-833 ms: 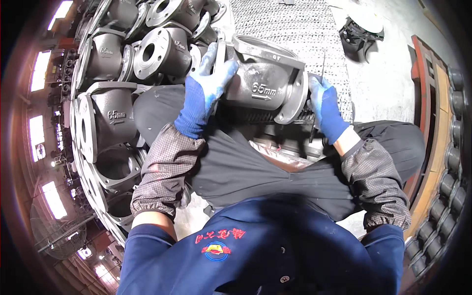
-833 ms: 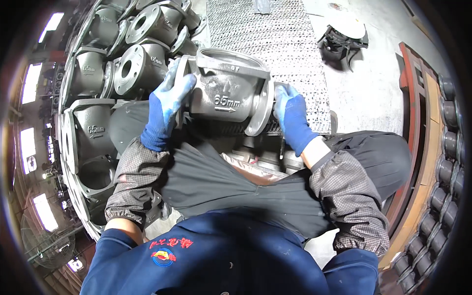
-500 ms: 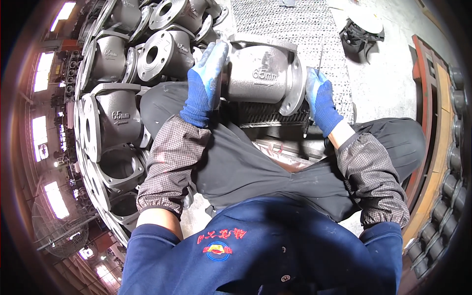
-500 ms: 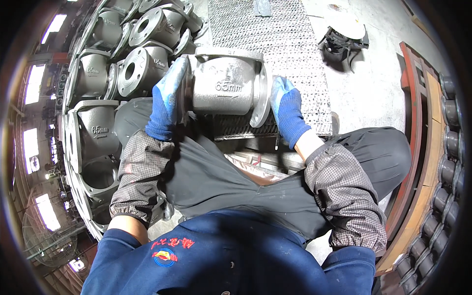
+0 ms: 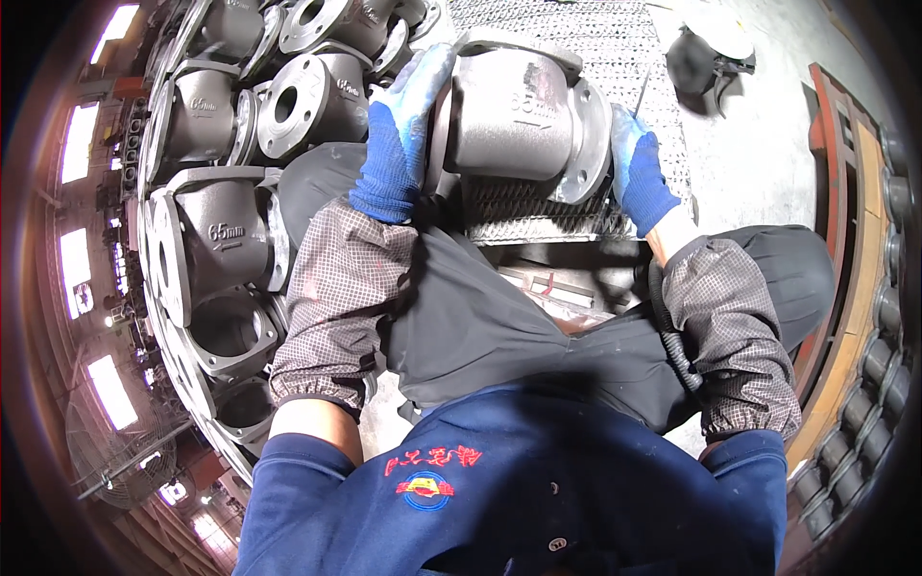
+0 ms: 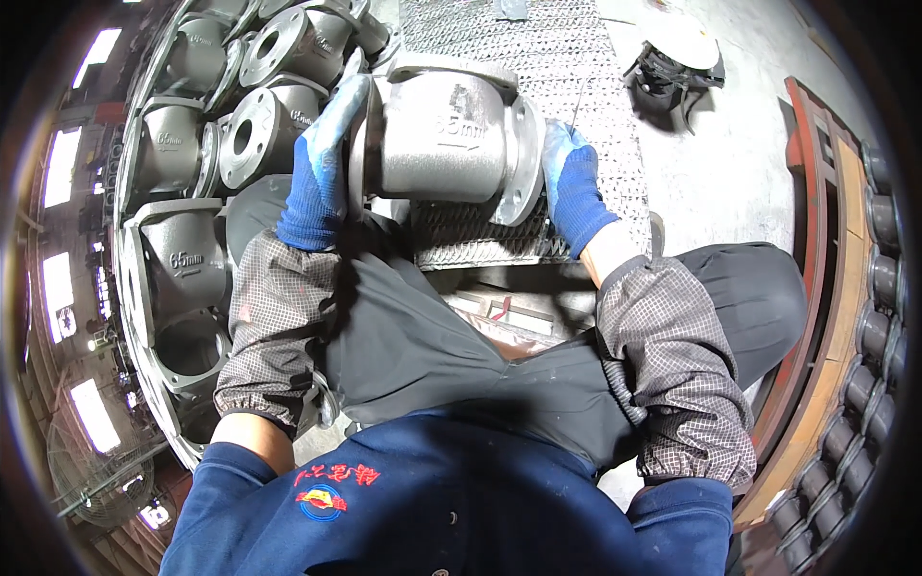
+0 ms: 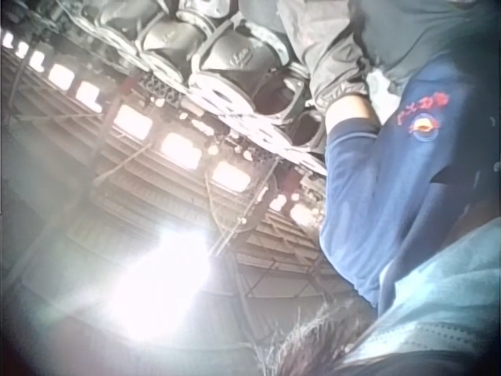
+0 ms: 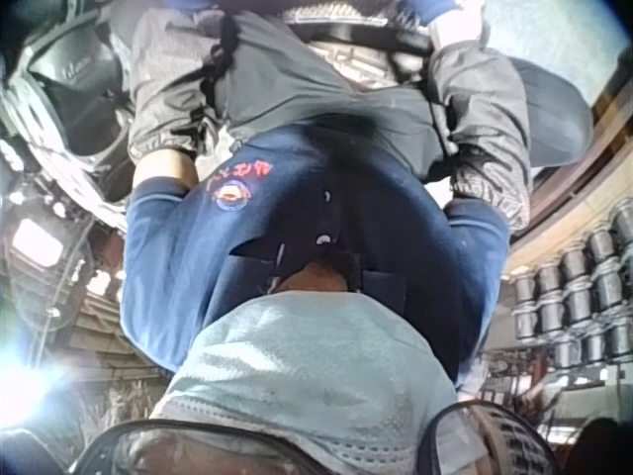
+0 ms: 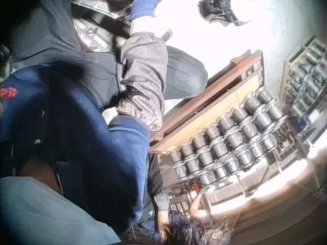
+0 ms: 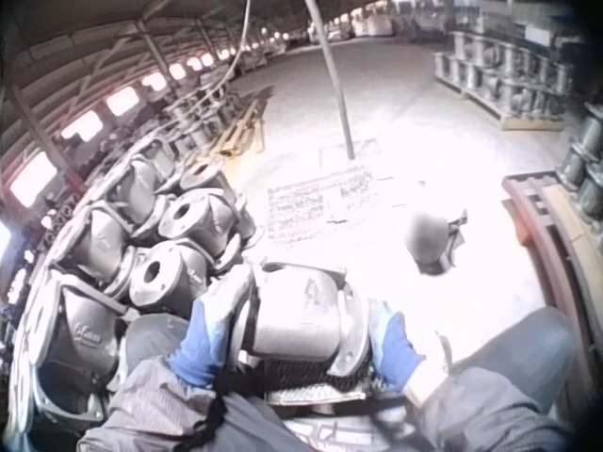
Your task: The person cleans and deburrs metal pipe valve components by rotating them and using a pneumatic tool to reach interior and exterior surfaces.
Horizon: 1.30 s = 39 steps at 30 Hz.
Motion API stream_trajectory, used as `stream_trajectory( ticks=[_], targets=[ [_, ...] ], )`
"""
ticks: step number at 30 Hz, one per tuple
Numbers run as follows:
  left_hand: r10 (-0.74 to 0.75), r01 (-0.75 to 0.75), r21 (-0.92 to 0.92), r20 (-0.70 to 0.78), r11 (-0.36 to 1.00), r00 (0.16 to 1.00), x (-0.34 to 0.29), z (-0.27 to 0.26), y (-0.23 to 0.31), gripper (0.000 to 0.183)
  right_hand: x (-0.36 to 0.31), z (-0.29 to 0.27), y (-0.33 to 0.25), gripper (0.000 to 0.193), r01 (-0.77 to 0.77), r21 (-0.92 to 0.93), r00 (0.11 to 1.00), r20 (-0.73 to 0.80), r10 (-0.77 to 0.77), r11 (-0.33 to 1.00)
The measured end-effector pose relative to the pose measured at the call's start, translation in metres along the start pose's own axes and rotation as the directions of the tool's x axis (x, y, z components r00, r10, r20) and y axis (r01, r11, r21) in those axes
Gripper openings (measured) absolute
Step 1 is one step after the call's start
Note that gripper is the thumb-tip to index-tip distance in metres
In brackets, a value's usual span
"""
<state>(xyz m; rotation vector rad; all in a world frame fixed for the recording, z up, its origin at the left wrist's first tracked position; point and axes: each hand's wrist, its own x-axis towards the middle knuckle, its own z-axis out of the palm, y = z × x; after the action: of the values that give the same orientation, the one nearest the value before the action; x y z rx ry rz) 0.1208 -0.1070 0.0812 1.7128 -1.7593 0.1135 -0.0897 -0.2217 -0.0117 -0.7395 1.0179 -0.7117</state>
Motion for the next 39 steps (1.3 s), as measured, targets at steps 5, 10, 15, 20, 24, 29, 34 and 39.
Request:
stream_trajectory(
  ticks=[5, 10, 15, 20, 24, 29, 34, 39],
  targets=[
    [0.273, -0.268, 0.075, -0.054, 0.96, 0.961, 0.006, 0.012, -0.015, 0.04, -0.001, -0.008, 0.011, 0.047, 0.011, 0.069, 0.986, 0.164, -0.022, 0.998],
    [0.239, -0.237, 0.045, -0.052, 0.97, 0.97, 0.015, 0.012, -0.029, 0.038, 0.013, -0.006, 0.014, 0.046, -0.044, 0.098, 0.982, 0.19, 0.025, 0.994],
    [-0.233, 0.237, -0.122, 0.043, 0.964, 0.972, -0.012, 0.009, -0.057, 0.035, 0.006, 0.021, 0.013, 0.037, 0.001, 0.049, 0.995, 0.103, -0.006, 0.999],
    [-0.058, 0.057, -0.016, -0.082, 0.998, 0.995, -0.009, 0.016, -0.054, 0.032, 0.002, 0.025, -0.003, 0.034, -0.04, 0.04, 0.999, 0.022, 0.039, 0.998],
    [-0.456, 0.444, -0.46, 0.092, 0.769, 0.885, -0.009, -0.001, -0.034, 0.034, -0.001, 0.029, -0.023, 0.03, -0.1, 0.001, 0.993, 0.065, 0.1, 0.995],
    [-0.681, 0.528, -0.843, 0.328, 0.102, 0.655, 0.012, -0.005, 0.01, 0.043, 0.014, -0.008, -0.04, 0.039, 0.539, -0.652, 0.841, 0.446, -0.305, 0.533],
    [-0.722, 0.501, -0.859, 0.41, -0.102, 0.557, 0.019, 0.004, 0.005, 0.045, 0.003, 0.007, -0.058, 0.036, 0.241, -0.374, 0.927, 0.362, -0.098, 0.896],
    [-0.733, 0.435, -0.898, 0.343, -0.071, 0.587, 0.016, 0.011, -0.01, 0.044, 0.016, 0.012, -0.058, 0.04, 0.524, -0.609, 0.844, 0.463, -0.27, 0.595]
  ],
)
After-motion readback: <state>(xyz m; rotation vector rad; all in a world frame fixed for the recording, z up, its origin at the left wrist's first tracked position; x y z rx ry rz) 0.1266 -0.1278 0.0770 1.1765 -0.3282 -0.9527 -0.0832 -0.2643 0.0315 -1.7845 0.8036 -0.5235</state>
